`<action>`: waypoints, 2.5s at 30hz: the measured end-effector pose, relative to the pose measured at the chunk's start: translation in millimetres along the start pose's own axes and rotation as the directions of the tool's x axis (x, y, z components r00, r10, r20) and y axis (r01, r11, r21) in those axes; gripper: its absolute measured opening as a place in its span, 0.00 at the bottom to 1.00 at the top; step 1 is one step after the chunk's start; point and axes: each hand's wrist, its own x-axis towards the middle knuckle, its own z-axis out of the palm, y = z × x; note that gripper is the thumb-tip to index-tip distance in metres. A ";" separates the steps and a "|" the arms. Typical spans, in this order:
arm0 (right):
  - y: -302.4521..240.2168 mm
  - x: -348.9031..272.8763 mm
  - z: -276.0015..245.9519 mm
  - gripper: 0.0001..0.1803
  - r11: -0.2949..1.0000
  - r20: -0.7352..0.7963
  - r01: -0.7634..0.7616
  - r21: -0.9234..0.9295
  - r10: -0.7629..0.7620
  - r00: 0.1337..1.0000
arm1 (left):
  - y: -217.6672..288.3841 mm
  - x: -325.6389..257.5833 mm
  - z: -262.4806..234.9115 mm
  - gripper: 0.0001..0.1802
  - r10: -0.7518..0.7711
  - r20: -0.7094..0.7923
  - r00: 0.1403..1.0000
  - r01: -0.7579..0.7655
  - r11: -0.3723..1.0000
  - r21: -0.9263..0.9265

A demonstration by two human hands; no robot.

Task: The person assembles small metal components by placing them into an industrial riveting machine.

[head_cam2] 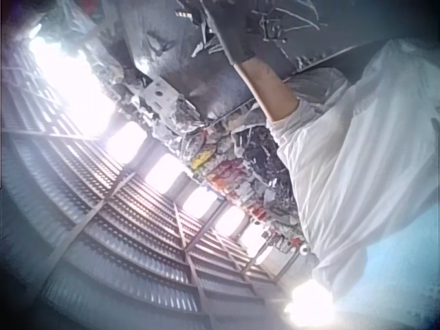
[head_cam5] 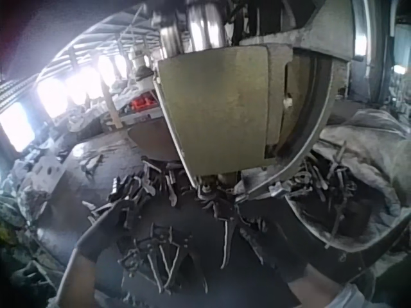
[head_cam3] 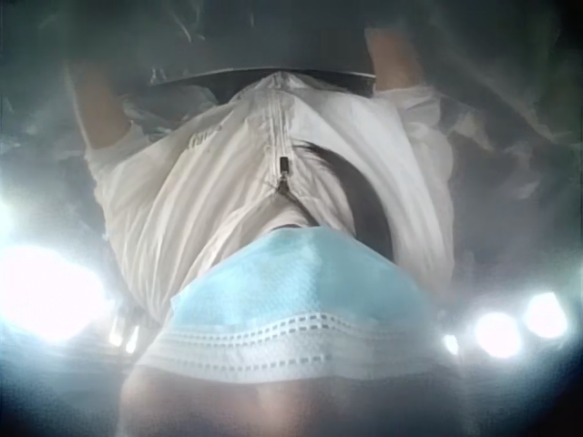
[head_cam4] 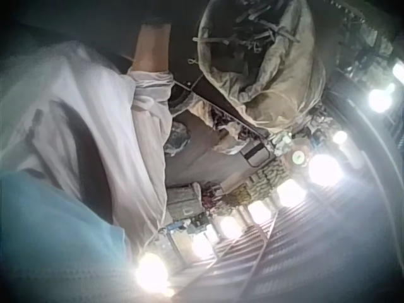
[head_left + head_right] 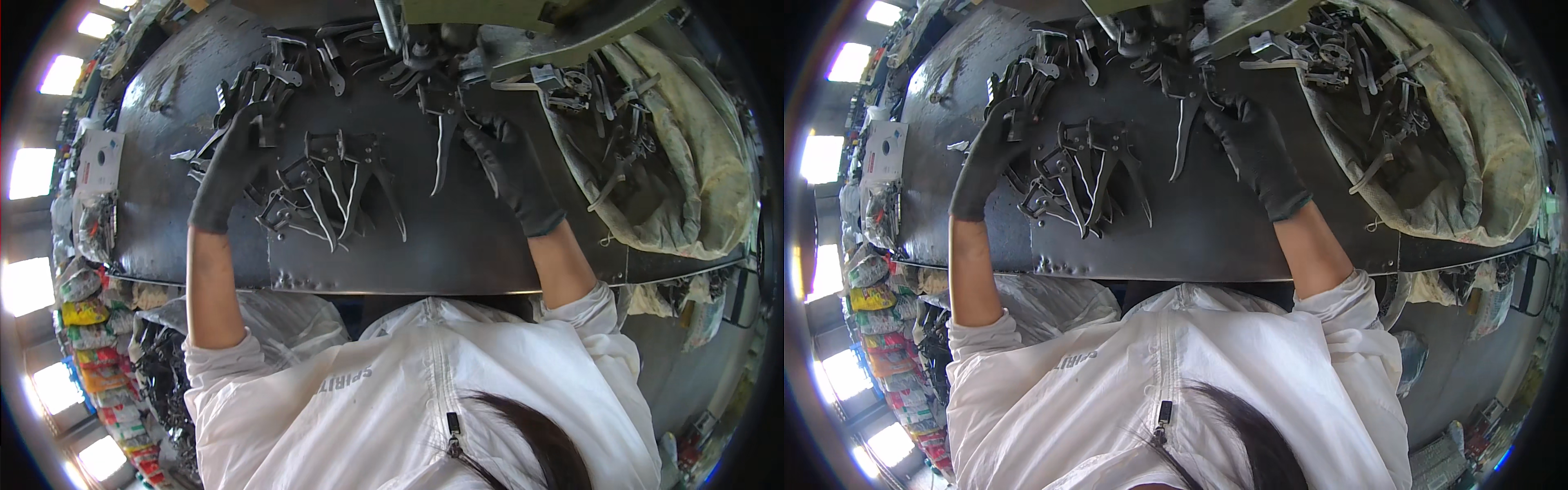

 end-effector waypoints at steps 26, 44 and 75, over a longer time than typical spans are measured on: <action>-46.5 -19.0 -76.8 0.13 0.942 -0.454 0.278 -0.188 -0.334 0.826 | 42.2 6.9 157.8 0.19 -0.170 0.202 0.965 0.249 0.840 -0.483; -54.8 -14.4 -1.8 0.16 0.996 0.068 -0.029 0.086 0.023 0.997 | 76.3 54.6 165.0 0.26 0.112 0.369 0.923 0.120 0.826 -0.551; -22.3 -22.7 10.7 0.23 0.989 0.058 -0.136 0.054 0.132 0.989 | -78.2 50.3 -1.1 0.19 -0.225 -0.087 0.970 0.234 0.966 0.107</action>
